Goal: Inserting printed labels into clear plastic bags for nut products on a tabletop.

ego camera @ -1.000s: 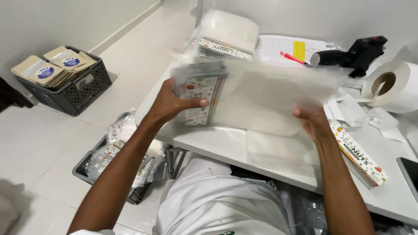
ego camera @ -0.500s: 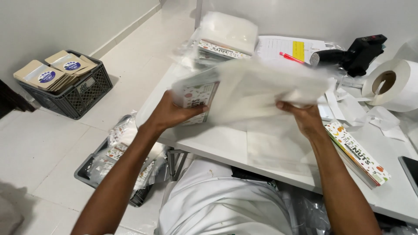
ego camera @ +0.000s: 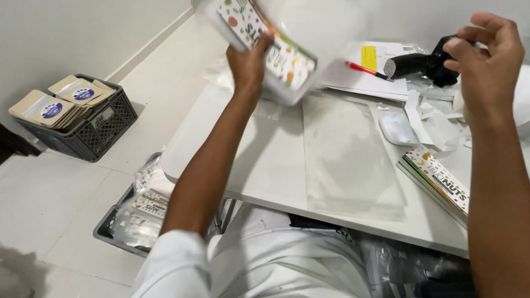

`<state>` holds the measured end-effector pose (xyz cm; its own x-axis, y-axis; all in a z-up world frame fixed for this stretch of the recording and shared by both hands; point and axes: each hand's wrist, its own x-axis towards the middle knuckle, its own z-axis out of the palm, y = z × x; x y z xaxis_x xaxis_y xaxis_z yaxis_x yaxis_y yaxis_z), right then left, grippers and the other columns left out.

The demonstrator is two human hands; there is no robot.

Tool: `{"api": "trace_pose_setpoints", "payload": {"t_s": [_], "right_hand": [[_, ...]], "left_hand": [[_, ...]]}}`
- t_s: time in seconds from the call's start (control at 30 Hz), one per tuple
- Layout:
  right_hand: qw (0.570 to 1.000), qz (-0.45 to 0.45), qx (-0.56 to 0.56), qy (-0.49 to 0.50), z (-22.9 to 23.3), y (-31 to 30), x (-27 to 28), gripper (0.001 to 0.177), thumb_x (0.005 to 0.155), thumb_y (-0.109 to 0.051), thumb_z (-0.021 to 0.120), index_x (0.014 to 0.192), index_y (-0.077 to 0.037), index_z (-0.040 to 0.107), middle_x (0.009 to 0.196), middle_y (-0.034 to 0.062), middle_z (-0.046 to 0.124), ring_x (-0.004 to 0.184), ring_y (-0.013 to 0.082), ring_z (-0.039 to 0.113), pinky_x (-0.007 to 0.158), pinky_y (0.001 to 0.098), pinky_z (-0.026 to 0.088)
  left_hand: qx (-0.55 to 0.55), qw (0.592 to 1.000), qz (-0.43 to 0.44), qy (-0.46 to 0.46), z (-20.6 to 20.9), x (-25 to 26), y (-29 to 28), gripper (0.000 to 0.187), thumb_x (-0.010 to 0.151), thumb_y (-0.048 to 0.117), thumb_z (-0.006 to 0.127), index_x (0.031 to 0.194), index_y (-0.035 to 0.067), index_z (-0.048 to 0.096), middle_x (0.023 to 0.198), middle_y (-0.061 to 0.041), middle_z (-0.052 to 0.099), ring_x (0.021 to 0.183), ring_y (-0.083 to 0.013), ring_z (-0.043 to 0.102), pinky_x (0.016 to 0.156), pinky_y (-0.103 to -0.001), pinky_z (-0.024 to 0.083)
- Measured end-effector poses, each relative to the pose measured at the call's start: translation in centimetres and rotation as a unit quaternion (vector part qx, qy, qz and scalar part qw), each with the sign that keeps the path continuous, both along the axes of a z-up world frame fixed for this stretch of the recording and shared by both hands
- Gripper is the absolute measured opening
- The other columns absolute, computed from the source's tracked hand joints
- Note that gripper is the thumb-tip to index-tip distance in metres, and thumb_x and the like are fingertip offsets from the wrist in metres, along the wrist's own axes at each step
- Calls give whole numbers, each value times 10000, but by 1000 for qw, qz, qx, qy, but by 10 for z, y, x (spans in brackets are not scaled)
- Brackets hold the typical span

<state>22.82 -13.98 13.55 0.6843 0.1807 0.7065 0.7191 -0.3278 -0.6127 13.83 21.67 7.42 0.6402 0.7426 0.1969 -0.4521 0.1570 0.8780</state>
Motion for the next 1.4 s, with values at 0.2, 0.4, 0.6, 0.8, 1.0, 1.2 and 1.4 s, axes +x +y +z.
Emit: {"api": "trace_pose_setpoints", "payload": {"t_s": [0.2,0.4,0.6,0.8,1.0,1.2,1.4], "right_hand": [[994,-33,-1,107,-40,-39,-2,204,1095,-9,652,1271,-90,590,1246,51,626,1005,112,714,763,208,616],[982,-64,-40,175,-73,-66,-19,152,1085,-44,615,1232,-68,645,1262,83,634,965,196,717,809,293,606],[904,-159,-301,258,-84,-106,-51,452,945,-301,699,1349,-98,691,1355,115,677,1068,312,687,922,397,481],[670,-231,-629,319,-127,-138,-77,537,969,-559,525,1287,-133,600,1176,142,742,1043,353,709,756,465,555],[675,-221,-700,75,-174,-163,-75,199,916,-10,467,1028,-77,617,888,148,762,768,411,749,641,503,573],[656,-240,-711,84,-167,-162,-72,180,939,-49,479,846,-103,624,728,124,716,612,353,671,567,448,504],[730,-291,-612,89,-158,-165,-72,252,1031,-282,557,1085,-246,800,870,129,789,696,394,726,588,466,547]], "left_hand": [[-165,971,143,92,-79,171,41,565,687,170,824,1205,-23,707,1118,-177,783,993,-344,772,838,-427,635],[-242,922,248,174,-130,241,53,596,683,185,877,1176,-64,652,1128,-281,729,1037,-476,713,830,-548,612],[58,951,24,303,-67,117,23,852,653,568,800,1165,-103,683,1155,-189,739,939,-351,780,529,-465,721],[533,778,-9,332,-103,-26,-103,623,875,698,635,1127,133,711,1046,-150,736,1021,-423,671,802,-603,480],[718,543,-390,193,-124,-86,-168,485,918,436,741,1163,42,601,1285,-159,589,1263,-342,521,788,-559,559],[757,525,-365,132,-115,-105,-158,169,827,-96,515,842,52,596,897,-154,632,716,-392,647,604,-515,519],[519,719,-394,243,-86,-85,-151,69,761,67,819,768,135,807,767,5,794,765,-156,744,708,-288,559]]}}
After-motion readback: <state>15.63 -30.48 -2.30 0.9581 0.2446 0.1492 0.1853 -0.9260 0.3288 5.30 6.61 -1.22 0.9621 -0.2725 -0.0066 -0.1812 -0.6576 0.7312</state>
